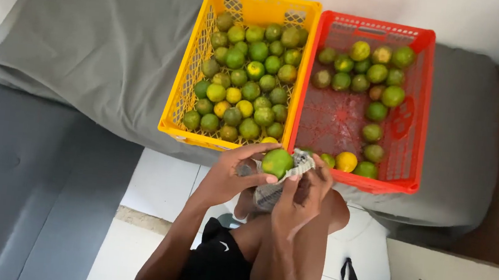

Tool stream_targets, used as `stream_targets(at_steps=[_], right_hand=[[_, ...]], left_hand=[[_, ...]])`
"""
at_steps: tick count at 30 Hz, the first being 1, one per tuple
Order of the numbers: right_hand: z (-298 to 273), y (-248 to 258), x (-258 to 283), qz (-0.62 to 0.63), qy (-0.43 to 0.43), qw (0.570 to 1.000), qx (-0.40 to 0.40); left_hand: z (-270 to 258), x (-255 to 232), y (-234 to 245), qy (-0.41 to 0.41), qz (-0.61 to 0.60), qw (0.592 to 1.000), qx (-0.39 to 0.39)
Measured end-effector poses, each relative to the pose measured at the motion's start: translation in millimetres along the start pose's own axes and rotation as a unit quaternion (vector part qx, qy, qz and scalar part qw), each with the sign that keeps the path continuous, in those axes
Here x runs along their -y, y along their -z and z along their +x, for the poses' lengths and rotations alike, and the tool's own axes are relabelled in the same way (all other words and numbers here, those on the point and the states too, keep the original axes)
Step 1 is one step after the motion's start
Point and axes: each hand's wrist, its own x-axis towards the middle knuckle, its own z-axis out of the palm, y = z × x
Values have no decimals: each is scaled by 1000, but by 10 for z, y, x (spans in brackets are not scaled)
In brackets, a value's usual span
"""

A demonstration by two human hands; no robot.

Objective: Cleaning limes by wiping each one individually with a cloth and transferring them from a yellow crate to a red crate.

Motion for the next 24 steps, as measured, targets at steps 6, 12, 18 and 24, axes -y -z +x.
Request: stream_targets(at_steps=[6, 12, 18, 24], right_hand=[[85, 92, 138, 51, 55, 993, 90], [100, 79, 205, 75, 26, 992, 100], [-40, -60, 224, 39, -22, 984, 171], [50, 31, 250, -70, 61, 982, 166]], left_hand=[[-84, -86, 34, -30, 26, 999, 2], [-152, -152, -13, -65, 1, 998, 2], [-105, 61, -102, -64, -46, 996, -44], [-170, -254, -132, -60, -62, 995, 51]])
